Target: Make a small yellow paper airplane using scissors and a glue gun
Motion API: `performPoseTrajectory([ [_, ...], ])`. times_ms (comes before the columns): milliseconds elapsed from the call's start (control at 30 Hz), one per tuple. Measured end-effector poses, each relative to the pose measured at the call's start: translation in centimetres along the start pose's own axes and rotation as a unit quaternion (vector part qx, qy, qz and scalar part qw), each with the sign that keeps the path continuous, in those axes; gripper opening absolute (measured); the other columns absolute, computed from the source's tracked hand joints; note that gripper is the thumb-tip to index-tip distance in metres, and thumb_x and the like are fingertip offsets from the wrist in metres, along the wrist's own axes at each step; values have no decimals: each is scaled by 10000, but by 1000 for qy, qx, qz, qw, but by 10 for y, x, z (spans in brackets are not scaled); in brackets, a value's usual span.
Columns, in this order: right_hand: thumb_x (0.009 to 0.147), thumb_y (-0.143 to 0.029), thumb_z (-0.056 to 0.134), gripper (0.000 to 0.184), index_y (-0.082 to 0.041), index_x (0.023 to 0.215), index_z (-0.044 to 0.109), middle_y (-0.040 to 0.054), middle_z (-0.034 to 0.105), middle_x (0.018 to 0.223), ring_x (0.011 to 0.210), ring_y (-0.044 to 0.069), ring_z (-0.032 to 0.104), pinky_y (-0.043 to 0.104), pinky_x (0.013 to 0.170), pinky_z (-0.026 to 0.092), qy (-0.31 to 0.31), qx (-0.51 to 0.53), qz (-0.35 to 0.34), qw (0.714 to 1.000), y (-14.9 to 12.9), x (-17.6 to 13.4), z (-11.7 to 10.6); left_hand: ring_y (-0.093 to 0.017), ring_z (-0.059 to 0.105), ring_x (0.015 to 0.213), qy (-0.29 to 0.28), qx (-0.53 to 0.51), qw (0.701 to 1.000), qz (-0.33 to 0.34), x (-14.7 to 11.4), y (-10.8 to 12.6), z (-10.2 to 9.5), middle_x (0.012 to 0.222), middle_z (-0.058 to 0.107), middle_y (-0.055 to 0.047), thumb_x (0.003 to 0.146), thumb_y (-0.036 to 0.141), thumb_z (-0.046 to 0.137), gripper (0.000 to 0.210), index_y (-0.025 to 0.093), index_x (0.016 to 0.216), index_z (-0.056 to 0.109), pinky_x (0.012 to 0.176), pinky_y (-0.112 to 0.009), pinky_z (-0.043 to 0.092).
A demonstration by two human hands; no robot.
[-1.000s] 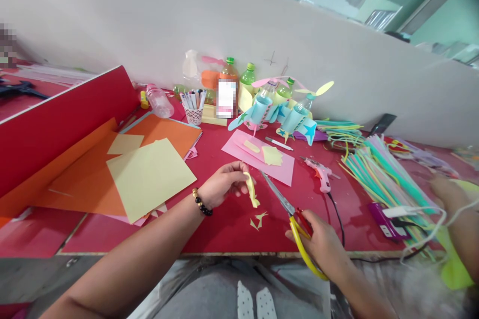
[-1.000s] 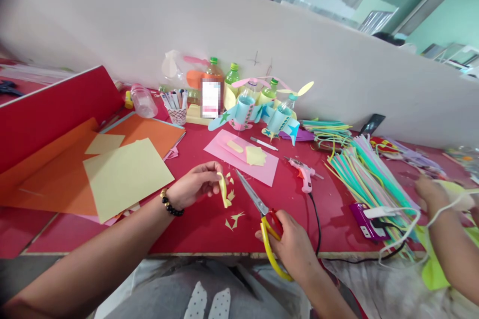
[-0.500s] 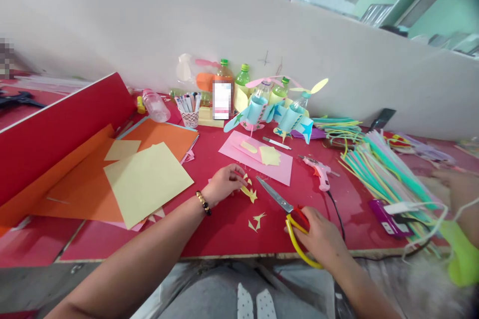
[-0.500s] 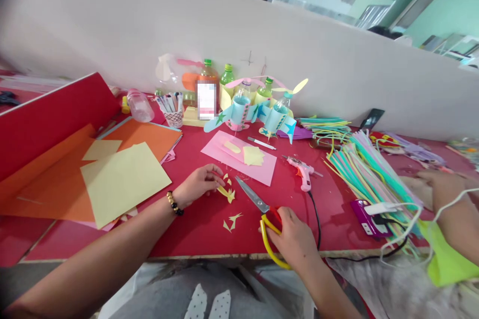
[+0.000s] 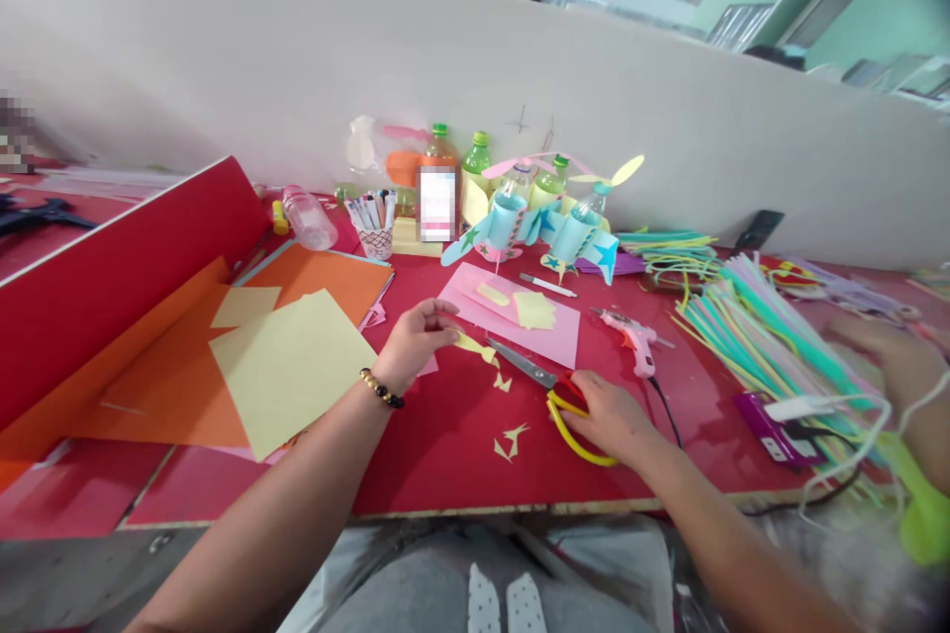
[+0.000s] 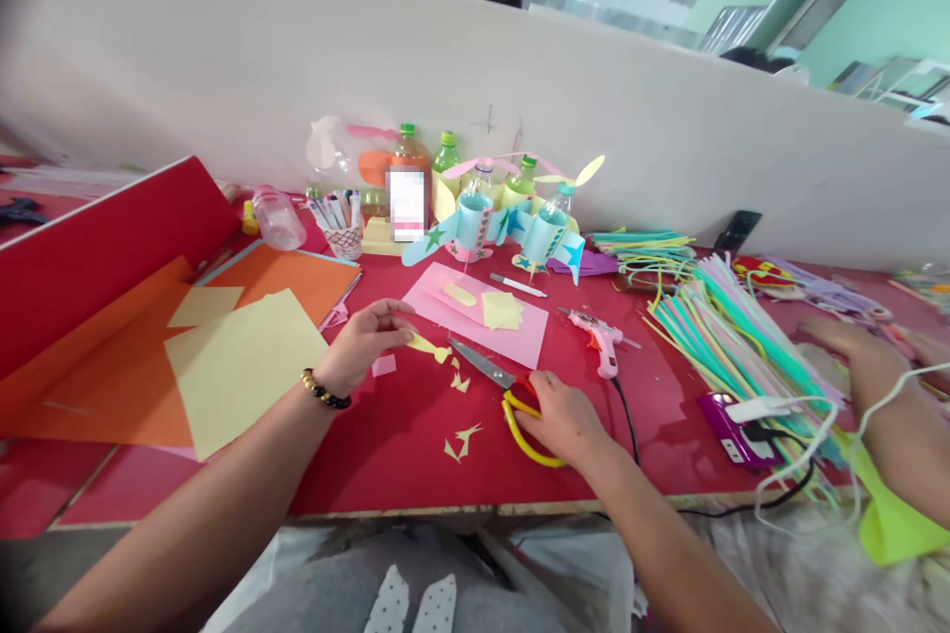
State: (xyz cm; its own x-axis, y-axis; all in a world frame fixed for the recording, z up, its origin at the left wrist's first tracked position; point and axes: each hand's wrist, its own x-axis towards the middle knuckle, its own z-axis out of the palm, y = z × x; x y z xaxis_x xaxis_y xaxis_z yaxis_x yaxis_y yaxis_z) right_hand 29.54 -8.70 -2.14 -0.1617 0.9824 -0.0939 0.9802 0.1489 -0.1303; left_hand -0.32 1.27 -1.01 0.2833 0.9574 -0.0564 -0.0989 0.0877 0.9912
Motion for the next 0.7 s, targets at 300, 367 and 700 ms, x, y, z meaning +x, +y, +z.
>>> performPoseTrajectory([
  [300,756,-329,648,341,-189,1051,547,92,618,1030,917,242,611,324,774,478,-104,66,-140,982,-9,-52,-21,-88,572,621,51,-81,995,4,-1,5,6,701,640,11,619,215,759,404,149,968,567,626,-208,440],
  [367,779,-308,621,331,-183,1075,540,97,617,1038,923,237,617,330,792,486,-81,73,-119,987,-5,-54,-20,-87,570,608,52,-91,994,9,-2,5,7,678,635,17,614,216,764,405,148,964,570,619,-207,442],
  [700,866,-316,515,348,-161,1177,534,139,595,1144,1048,264,588,409,887,504,102,38,-68,992,10,-30,-8,-83,560,607,72,-102,992,35,-1,0,8,678,618,23,641,212,748,395,149,984,562,621,-208,441],
])
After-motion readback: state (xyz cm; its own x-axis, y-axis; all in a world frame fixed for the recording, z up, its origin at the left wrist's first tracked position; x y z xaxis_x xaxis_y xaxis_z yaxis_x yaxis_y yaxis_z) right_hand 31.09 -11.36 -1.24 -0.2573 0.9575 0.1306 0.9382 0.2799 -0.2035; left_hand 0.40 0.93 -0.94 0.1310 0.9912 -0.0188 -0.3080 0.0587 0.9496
